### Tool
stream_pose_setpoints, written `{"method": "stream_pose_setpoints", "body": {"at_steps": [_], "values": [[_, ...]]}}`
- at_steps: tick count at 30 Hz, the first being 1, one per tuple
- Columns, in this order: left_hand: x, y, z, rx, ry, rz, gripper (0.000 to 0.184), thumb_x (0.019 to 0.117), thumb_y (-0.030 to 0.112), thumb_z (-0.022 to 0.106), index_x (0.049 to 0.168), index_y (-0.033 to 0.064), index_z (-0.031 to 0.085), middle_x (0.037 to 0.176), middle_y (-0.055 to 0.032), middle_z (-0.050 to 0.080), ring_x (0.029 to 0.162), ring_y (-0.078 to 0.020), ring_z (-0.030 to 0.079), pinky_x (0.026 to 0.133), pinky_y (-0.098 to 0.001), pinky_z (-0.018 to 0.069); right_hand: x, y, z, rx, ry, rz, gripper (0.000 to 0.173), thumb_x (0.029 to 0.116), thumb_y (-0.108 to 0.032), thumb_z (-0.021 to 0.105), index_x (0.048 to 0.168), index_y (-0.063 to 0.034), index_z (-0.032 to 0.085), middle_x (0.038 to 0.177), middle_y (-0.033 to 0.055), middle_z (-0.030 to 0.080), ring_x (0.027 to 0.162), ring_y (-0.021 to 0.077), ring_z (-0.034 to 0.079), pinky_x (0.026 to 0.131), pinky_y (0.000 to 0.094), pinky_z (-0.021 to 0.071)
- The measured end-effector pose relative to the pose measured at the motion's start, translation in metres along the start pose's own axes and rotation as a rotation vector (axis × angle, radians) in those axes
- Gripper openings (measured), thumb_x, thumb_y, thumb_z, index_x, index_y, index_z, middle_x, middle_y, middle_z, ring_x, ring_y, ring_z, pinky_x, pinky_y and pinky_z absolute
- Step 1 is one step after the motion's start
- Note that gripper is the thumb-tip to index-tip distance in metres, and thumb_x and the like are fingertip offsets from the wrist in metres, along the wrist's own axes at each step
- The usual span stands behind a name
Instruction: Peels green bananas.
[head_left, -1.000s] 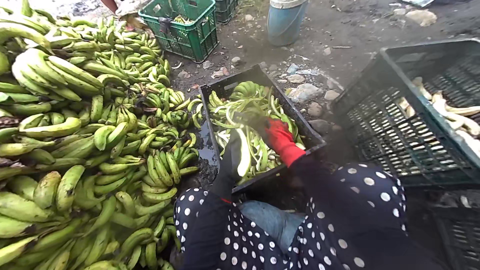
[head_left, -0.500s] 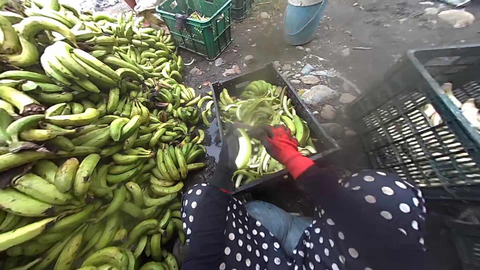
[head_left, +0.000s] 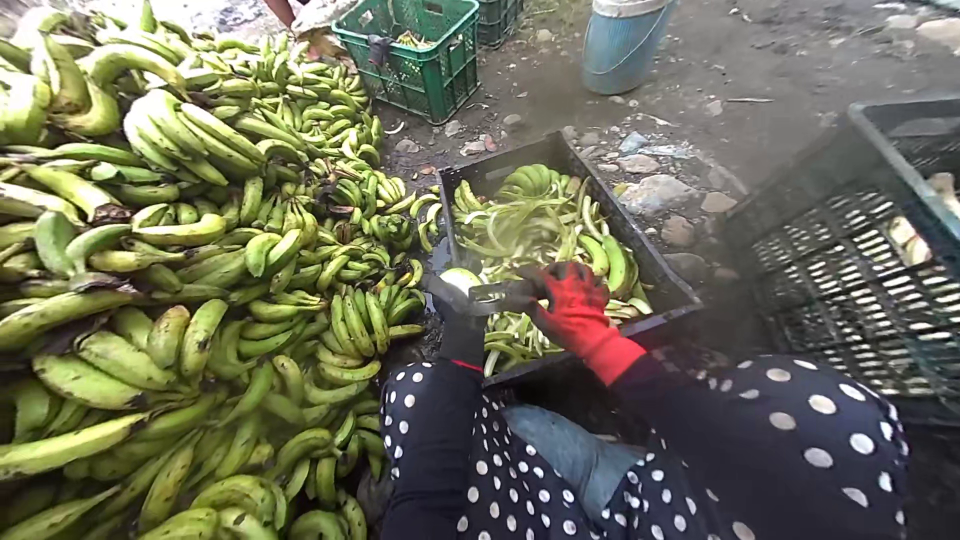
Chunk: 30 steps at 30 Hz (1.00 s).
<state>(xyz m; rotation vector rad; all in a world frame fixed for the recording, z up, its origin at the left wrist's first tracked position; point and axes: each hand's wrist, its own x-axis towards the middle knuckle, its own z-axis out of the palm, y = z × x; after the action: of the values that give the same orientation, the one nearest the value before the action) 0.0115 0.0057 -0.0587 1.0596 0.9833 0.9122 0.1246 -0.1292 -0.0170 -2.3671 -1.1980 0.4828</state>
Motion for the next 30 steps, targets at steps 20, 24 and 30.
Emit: {"method": "stream_pose_setpoints", "body": {"at_steps": [20,24,30], "values": [[-0.013,0.026,0.021,0.262,-0.698,-0.048,0.057,0.109,0.042,0.015,0.125,0.0021,0.053,0.088,-0.0106,0.068,0.074,-0.0183,0.067,0.067,-0.0351,0.0587,0.034,0.038,-0.016,0.189,-0.131,0.224,0.038,0.11,-0.035,0.044,0.133,-0.011,0.063,0.124,0.0239,0.067,0.118,0.0453,0.062,0.097,0.0692,0.0444],[-0.005,0.03,0.005,-0.197,-0.437,-0.214,0.055,0.1063,0.059,0.023,0.105,0.0195,0.062,0.077,0.0019,0.061,0.065,-0.0082,0.058,0.058,-0.0266,0.0518,0.014,0.017,-0.013,0.091,-0.061,0.021,0.049,0.099,-0.042,0.062,0.144,-0.0227,0.057,0.137,0.026,0.057,0.131,0.0505,0.05,0.096,0.073,0.0425],[-0.005,0.029,-0.005,-0.217,-0.354,-0.254,0.044,0.1099,0.04,0.023,0.097,0.0156,0.057,0.07,0.0027,0.055,0.058,-0.007,0.055,0.054,-0.0228,0.0497,0.002,0.012,0.005,-0.023,0.103,-0.166,0.054,0.0909,-0.051,0.067,0.138,-0.0251,0.065,0.139,0.0247,0.058,0.136,0.0524,0.044,0.1,0.0744,0.0351]]}}
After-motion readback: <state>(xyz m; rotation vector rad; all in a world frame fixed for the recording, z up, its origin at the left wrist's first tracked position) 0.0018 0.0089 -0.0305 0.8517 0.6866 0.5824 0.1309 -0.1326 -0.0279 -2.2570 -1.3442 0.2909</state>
